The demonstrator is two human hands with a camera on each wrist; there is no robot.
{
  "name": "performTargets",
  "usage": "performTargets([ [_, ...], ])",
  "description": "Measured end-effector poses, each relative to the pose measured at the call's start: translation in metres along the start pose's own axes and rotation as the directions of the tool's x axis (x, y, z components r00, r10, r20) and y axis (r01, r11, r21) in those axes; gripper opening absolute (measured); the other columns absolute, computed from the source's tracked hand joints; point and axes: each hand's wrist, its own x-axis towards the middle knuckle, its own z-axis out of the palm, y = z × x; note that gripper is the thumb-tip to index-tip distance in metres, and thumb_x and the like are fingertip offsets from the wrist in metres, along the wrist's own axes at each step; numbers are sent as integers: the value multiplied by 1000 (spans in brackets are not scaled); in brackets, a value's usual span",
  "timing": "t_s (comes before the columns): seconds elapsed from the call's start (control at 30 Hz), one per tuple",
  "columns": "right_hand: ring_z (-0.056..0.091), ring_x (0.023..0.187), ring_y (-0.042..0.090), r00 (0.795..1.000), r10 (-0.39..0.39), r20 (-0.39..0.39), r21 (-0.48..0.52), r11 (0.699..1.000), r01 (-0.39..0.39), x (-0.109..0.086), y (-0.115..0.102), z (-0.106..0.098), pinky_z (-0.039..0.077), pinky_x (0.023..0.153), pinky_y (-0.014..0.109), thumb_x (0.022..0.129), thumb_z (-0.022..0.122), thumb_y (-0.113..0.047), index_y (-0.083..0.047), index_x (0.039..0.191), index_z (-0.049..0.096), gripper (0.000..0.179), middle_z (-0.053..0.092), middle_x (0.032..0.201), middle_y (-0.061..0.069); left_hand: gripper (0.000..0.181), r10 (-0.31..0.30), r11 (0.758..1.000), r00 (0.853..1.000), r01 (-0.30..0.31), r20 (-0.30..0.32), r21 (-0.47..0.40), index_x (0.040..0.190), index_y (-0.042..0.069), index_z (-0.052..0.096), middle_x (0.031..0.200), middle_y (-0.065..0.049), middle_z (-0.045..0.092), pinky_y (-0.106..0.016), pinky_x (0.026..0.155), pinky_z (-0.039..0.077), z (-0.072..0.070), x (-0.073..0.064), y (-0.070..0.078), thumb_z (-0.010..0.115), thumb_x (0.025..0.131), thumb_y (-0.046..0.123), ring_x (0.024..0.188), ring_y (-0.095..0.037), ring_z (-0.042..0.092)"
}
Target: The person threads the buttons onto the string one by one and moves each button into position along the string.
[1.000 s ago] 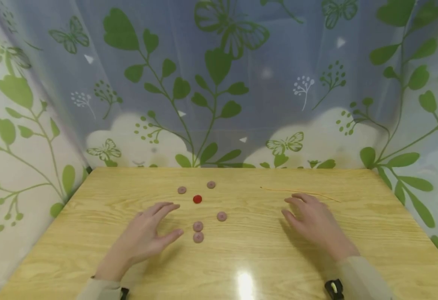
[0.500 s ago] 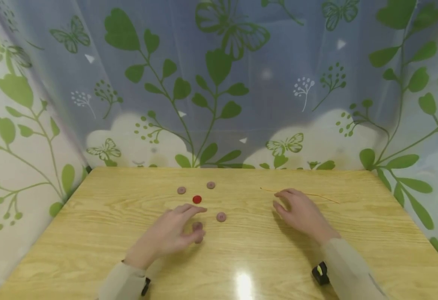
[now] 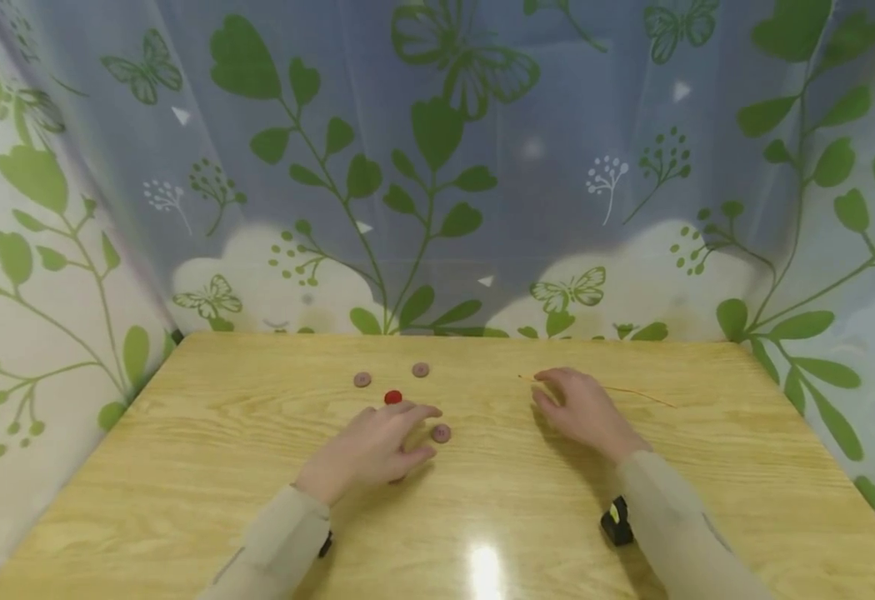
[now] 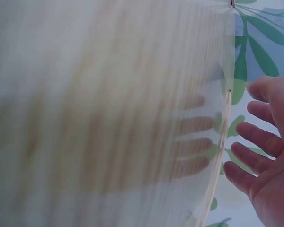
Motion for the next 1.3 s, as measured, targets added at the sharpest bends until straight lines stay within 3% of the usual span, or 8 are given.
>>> performTargets([
  [0.23,63,120,47,999,32,18,11,999,-32,12,2,4,50,100,62,101,63,-19,1,132,64,37,66,132,26,44,55,993,998,-55,3,104,138,17,61,126,-5,72,-41,86,59,4,13,4,64,100,39,108,-20,71],
  [0.53,69,99,37,998,48,43,-6,999,-48,24,5,6,55,85,55,99,62,-13,5,129,66,34,68,124,28,41,49,987,999,-46,-15,154,132,17,66,114,-4,73,-31,74,59,6,23,4,69,97,38,91,-19,70],
  [0.67,68,95,35,998,50,35,-40,998,-48,25,5,7,55,79,51,98,63,-10,4,123,70,29,69,122,28,40,37,988,999,-34,-16,149,130,17,67,113,-5,71,-30,74,59,9,26,3,70,96,37,90,-18,69],
  [1.0,69,99,40,998,67,14,-71,995,-65,27,3,8,56,84,55,95,71,-11,-4,104,79,14,72,115,22,21,10,992,1000,-6,-26,125,109,17,72,97,1,67,-26,72,55,13,28,4,72,95,32,78,-12,59],
  [1.3,68,94,37,997,73,8,-96,993,-72,27,3,8,57,78,51,95,70,-10,-5,100,78,11,72,110,22,20,2,994,999,2,-36,112,107,16,76,97,0,68,-27,72,55,12,30,6,73,94,31,78,-12,60],
])
